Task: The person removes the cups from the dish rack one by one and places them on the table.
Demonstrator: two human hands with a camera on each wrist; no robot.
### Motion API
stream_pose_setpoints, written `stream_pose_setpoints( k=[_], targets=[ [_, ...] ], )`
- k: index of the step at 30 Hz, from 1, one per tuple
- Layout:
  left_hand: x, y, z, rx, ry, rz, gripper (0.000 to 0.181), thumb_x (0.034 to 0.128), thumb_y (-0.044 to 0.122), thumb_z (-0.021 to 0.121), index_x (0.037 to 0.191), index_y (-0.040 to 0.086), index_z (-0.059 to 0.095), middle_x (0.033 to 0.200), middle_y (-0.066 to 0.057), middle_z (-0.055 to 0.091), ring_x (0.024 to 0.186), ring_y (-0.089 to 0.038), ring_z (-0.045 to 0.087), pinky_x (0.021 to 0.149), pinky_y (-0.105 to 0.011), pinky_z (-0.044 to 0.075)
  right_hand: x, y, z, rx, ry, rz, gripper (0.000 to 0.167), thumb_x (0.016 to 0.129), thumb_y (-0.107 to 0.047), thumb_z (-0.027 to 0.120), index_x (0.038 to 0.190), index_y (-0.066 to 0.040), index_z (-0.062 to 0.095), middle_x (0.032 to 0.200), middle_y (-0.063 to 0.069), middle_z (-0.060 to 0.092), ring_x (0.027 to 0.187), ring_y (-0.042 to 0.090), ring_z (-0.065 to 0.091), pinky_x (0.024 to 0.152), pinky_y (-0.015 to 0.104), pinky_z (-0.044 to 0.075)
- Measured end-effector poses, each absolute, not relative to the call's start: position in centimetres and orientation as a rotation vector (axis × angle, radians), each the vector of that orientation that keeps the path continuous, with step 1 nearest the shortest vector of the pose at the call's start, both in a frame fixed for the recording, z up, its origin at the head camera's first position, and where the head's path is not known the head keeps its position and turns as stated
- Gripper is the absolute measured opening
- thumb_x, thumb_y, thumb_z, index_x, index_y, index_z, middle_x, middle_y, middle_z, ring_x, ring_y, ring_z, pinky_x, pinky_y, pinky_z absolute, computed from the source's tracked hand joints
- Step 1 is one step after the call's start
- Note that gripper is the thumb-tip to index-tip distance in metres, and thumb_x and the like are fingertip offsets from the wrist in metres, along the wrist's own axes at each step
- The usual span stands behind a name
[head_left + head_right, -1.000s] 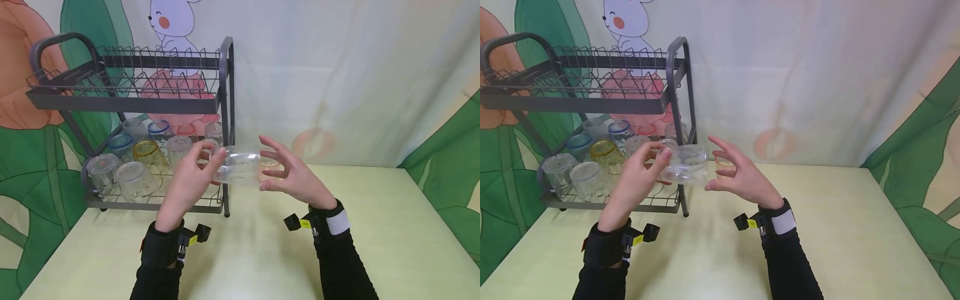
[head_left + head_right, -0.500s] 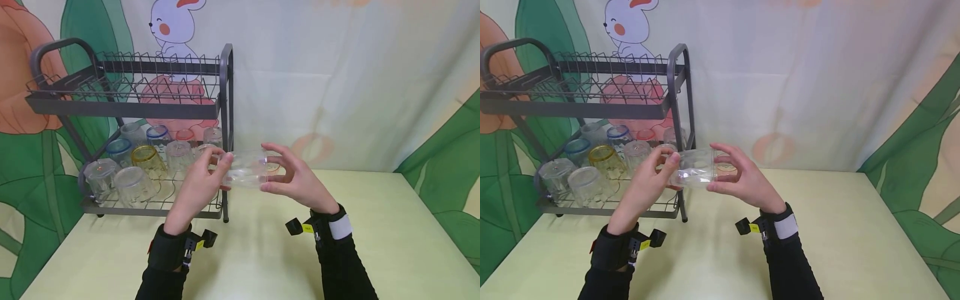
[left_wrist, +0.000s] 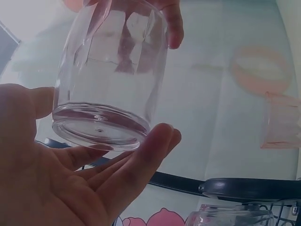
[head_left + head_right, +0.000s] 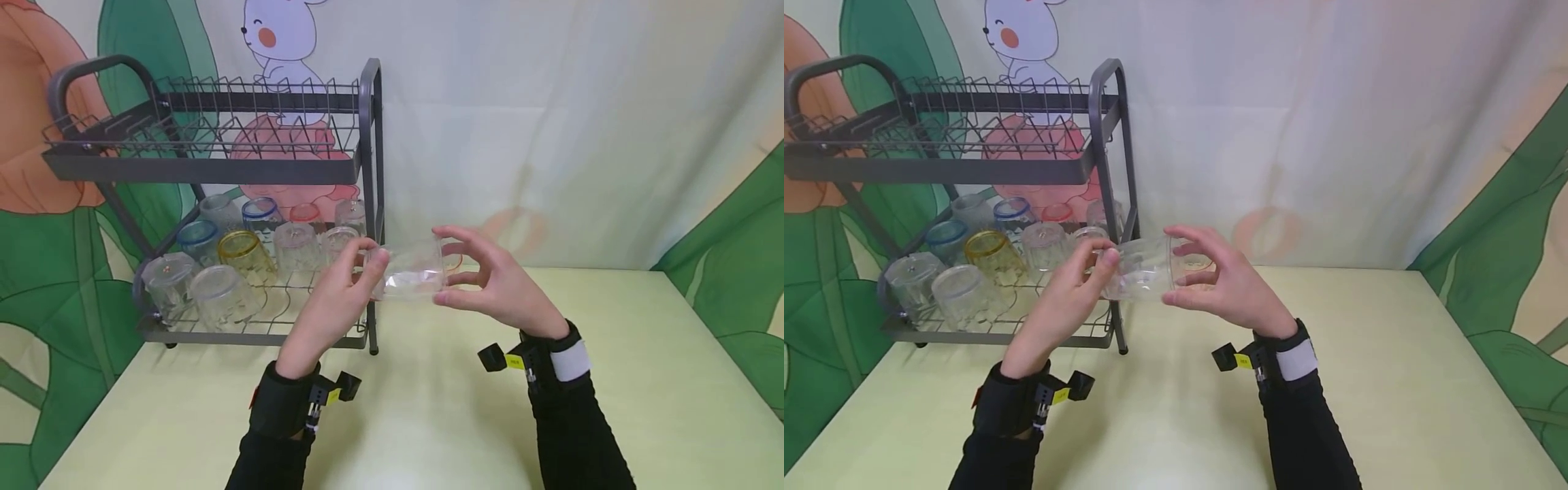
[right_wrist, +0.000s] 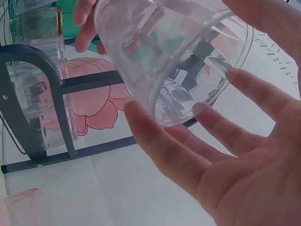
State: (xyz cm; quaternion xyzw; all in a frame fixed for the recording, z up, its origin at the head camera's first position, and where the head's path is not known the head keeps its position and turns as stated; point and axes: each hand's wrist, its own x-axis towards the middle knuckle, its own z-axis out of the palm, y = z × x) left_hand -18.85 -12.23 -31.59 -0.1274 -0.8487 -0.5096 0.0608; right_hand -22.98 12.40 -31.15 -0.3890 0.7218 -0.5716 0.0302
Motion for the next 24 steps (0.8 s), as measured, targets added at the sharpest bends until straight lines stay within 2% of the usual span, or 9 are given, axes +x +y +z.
stream_pose_setpoints(
  k=[5, 13, 19, 24],
  targets=[
    [-19.0, -12.1, -31.5, -0.399, -2.572, -1.524, 0.063, 0.0985, 0.06, 0.041, 0.14, 0.013, 0.041, 0.142, -0.017, 0.045, 0.121, -0.04, 0.053, 0.092, -0.055, 0.049, -23.1, 12.6, -30.7, -1.262, 2.278, -1.739, 0.073, 0.081, -0.004, 0.08, 0.144, -0.019, 0.046, 0.14, 0.003, 0.044, 0.121, 0.025, 0.049, 0.088, 0.04, 0.054],
    [-19.0, -12.0, -32.0, -0.41, -2.588, -1.523, 0.064, 0.0978, 0.062, 0.041, 0.141, 0.014, 0.043, 0.142, -0.012, 0.046, 0.12, -0.033, 0.053, 0.092, -0.051, 0.048, -22.8, 12.9, -30.8, -1.264, 2.347, -1.692, 0.073, 0.08, -0.003, 0.081, 0.142, -0.021, 0.048, 0.137, -0.003, 0.045, 0.12, 0.021, 0.048, 0.088, 0.038, 0.055],
    [-19.1, -12.1, -32.3, -0.411, -2.615, -1.499, 0.066, 0.0977, 0.061, 0.042, 0.143, 0.014, 0.043, 0.142, -0.012, 0.047, 0.12, -0.032, 0.053, 0.093, -0.051, 0.048, -21.5, 12.5, -29.5, -1.262, 2.384, -1.66, 0.072, 0.079, 0.003, 0.079, 0.142, -0.008, 0.046, 0.136, 0.005, 0.046, 0.119, 0.025, 0.047, 0.089, 0.045, 0.054],
    [-19.4, -12.1, -32.1, -0.451, -2.63, -1.45, 0.064, 0.0992, 0.058, 0.042, 0.145, 0.013, 0.042, 0.143, -0.011, 0.047, 0.128, -0.031, 0.046, 0.1, -0.053, 0.043, -22.4, 12.8, -30.2, -1.279, 2.418, -1.637, 0.074, 0.078, 0.0, 0.081, 0.142, -0.011, 0.047, 0.137, 0.003, 0.046, 0.119, 0.024, 0.048, 0.089, 0.042, 0.054]
  ],
)
